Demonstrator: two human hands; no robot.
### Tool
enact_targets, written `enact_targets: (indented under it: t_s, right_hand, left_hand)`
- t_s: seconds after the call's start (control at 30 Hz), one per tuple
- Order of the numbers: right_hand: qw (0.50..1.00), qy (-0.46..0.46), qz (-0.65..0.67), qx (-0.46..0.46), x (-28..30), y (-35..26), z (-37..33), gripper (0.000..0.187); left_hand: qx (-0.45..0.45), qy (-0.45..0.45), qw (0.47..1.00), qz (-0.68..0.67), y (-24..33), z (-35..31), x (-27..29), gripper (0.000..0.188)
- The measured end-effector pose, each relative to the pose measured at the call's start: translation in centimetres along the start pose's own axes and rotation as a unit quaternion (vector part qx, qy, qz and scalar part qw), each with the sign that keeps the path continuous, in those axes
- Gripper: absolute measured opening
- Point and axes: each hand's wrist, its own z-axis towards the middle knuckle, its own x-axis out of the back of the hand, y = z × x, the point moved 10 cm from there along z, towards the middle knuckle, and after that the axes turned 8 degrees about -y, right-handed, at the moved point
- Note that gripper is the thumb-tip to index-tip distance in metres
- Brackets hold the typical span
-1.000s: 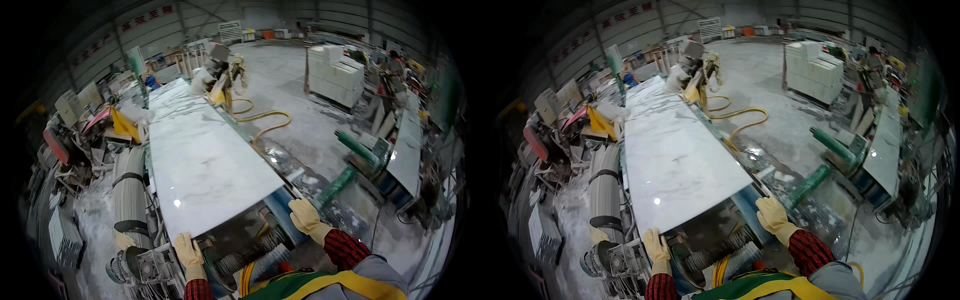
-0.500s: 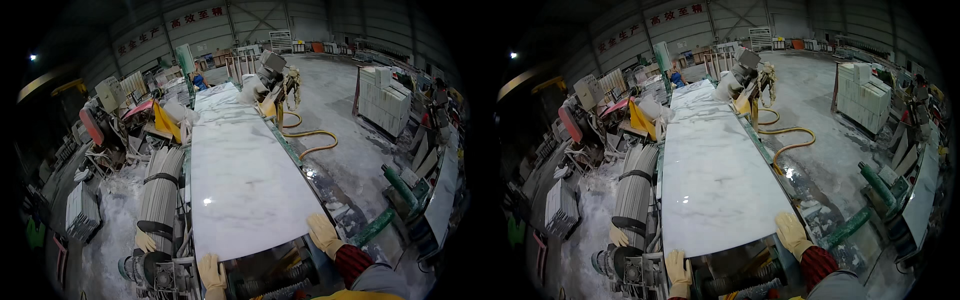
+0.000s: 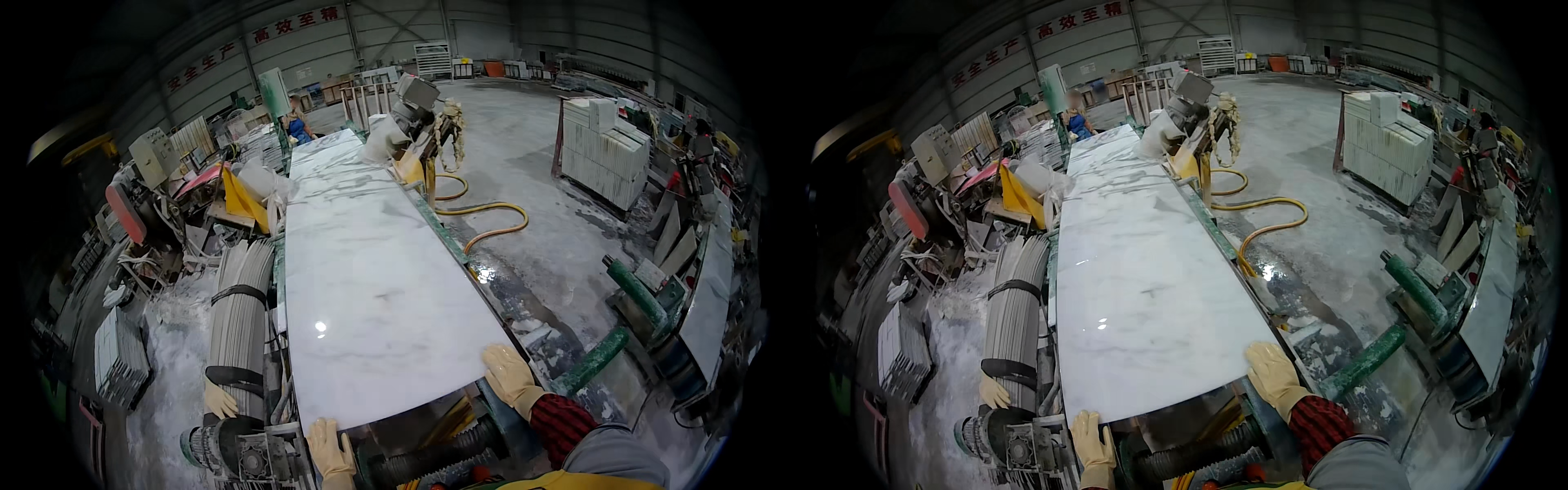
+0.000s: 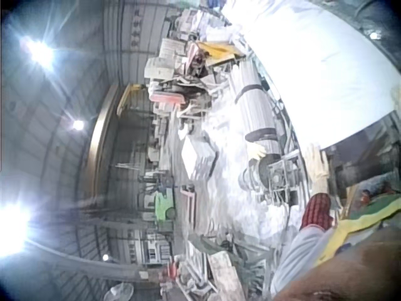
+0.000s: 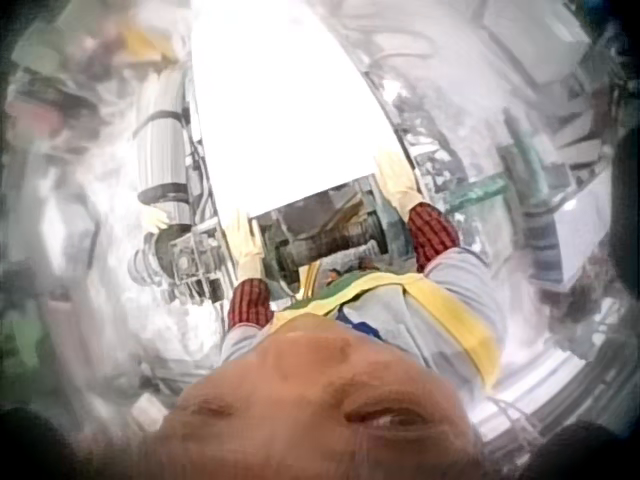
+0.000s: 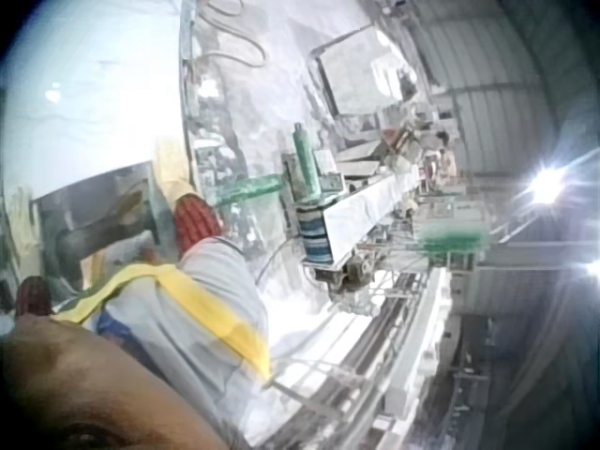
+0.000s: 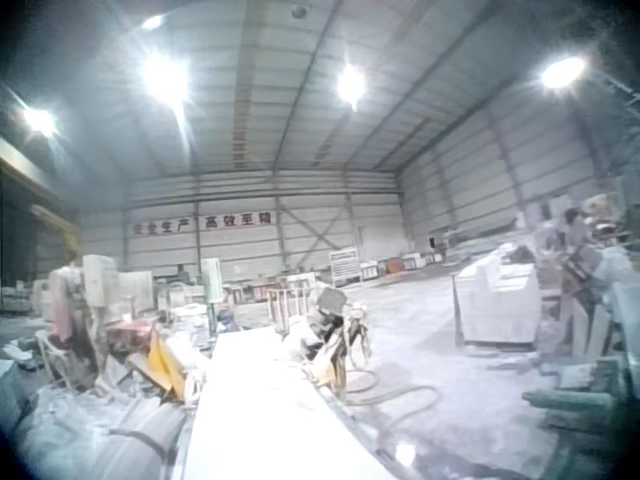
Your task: The person repeatedly picks up large white marble-patterned stone slabs from a conveyor belt and places them back onto the belt. The action is repeated multiple times throughout the clip in a factory setting.
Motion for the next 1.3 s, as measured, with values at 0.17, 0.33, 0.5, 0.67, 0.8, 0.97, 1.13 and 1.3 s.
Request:
enact_targets:
  t_s: [0.17,0.33,0.5,0.67,0.8,0.97,1.13,1.3]
  right_hand:
    - [1.0,0.01,-0.001,0.003,0.3,-0.5,-0.3,0.047]
    - [1.0,0.02,-0.007,0.005,-0.4,-0.1,-0.9,0.047]
    - [0.999,0.033,-0.013,0.009,-0.7,0.5,-1.4,0.046]
    - [0.997,-0.037,-0.034,-0.064,-0.2,0.0,0.2,0.041]
    - [0.997,0.017,-0.073,-0.012,-0.9,-1.2,0.2,0.043]
    - [0.999,0.021,-0.042,0.008,-2.2,0.5,-2.0,0.047]
    - [0.993,-0.107,-0.054,-0.002,-3.2,1.5,-2.4,0.055]
    - [0.993,-0.101,-0.01,0.054,-2.5,0.2,-1.9,0.056]
  left_hand:
    - [-0.001,0.002,1.0,0.019,-0.8,-0.4,-0.5,0.051]
    - [0.004,-0.01,1.0,0.025,-0.5,-0.7,-0.5,0.047]
    - [-0.023,0.016,0.999,0.037,0.4,-0.8,-0.2,0.047]
    - [-0.047,0.03,0.998,0.014,0.7,-0.7,0.6,0.047]
    - [-0.042,0.073,0.996,0.02,-0.3,-1.5,1.6,0.046]
    - [-0.015,0.034,0.999,-0.025,1.5,-1.3,3.6,0.044]
    - [-0.028,0.083,0.996,-0.014,1.6,-2.4,4.3,0.045]
    - [-0.007,0.082,0.997,-0.006,1.7,-2.9,5.2,0.047]
